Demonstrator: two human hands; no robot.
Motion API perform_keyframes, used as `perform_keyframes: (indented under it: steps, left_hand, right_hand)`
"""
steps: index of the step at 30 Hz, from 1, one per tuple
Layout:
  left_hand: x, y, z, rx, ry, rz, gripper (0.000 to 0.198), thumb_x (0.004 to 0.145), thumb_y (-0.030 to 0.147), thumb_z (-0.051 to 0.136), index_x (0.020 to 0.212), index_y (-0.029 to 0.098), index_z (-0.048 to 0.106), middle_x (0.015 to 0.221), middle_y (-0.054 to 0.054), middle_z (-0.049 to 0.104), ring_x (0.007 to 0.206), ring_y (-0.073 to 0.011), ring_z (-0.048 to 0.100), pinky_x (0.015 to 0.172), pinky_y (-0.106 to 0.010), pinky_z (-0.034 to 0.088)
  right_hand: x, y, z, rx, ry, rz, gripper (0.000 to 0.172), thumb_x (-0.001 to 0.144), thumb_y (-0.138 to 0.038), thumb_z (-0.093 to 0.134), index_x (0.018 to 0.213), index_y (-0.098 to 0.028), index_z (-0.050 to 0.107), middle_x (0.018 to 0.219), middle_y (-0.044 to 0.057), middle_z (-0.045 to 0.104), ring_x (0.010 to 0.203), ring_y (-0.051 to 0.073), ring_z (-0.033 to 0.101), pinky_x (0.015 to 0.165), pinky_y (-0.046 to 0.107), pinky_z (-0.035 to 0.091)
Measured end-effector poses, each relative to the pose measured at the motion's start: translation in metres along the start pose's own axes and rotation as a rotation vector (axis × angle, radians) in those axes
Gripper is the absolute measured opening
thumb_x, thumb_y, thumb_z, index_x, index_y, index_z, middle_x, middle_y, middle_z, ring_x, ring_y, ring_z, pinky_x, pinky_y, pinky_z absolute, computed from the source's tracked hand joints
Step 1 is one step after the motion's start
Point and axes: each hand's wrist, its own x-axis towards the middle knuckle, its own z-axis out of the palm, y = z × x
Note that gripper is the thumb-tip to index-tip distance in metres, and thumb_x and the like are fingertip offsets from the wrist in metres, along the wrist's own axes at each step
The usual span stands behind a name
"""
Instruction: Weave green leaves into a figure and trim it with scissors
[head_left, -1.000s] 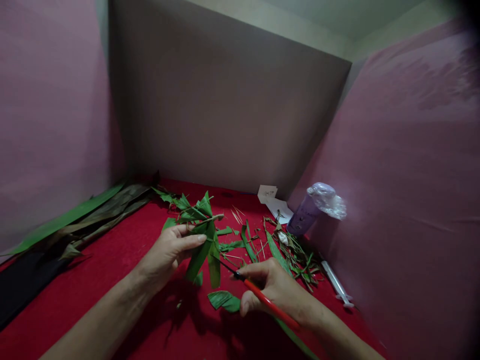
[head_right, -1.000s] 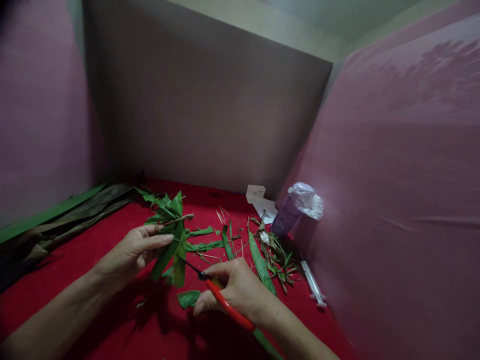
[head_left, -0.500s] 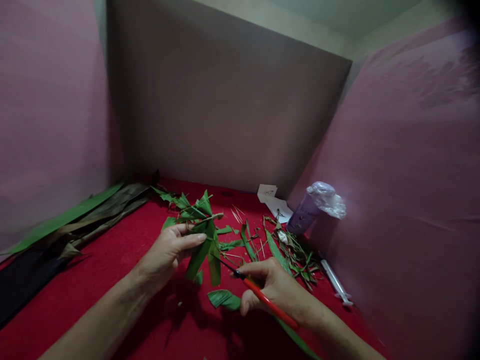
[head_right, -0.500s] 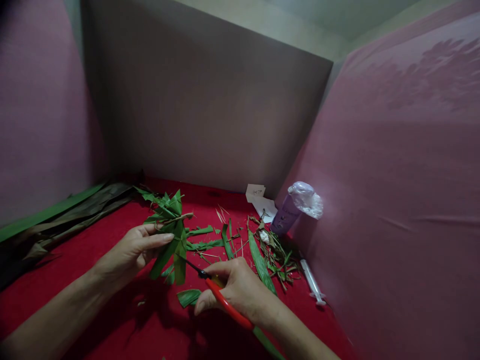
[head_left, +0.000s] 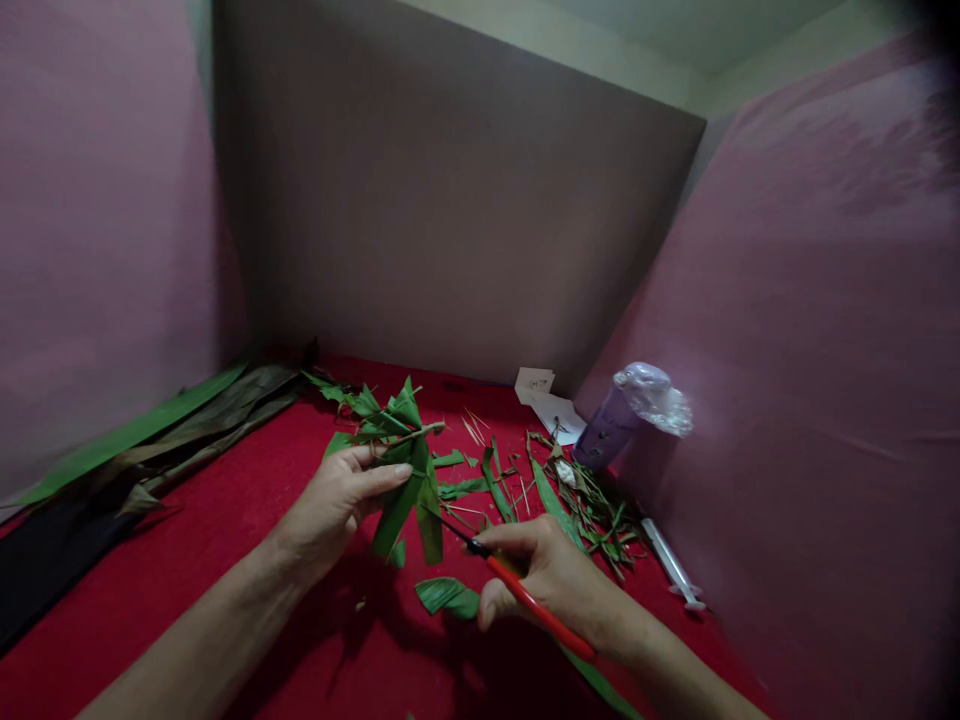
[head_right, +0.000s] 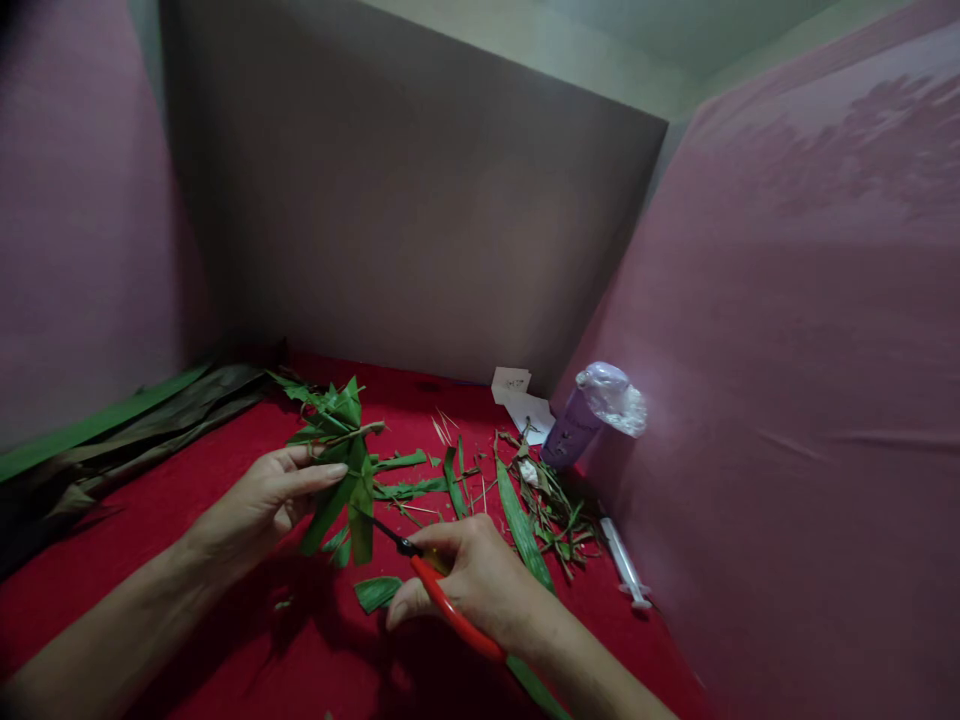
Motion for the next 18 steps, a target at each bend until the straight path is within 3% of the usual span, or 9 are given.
perform_keyframes:
  steps: [8,18]
  left_hand:
    - [0.002,-0.0007,0.0001,-0.012,0.025,-0.002,0.01,0.066,0.014,0.072,0.076,0.016,0.07,0.07,0.0,0.074,0.061,-0.0115,0.066,0.06,-0.019,0.052]
    - [0.0012,0.0001,0.0007,0.014,0.043,-0.008,0.011,0.064,0.017,0.073,0.074,0.015,0.07,0.071,-0.002,0.074,0.063,-0.0133,0.066,0.063,-0.022,0.051]
  right_hand:
    - [-0.0022,-0.0029,0.0023,0.243,-0.05,0.027,0.01,0.068,-0.021,0.068,0.067,-0.013,0.062,0.065,0.002,0.069,0.061,0.014,0.062,0.059,0.024,0.043]
    - [-0.0034,-0.0067,0.0029,0.197,-0.028,-0.004,0.011,0.069,-0.018,0.066,0.061,-0.014,0.06,0.065,0.004,0.072,0.063,0.016,0.066,0.056,0.022,0.043]
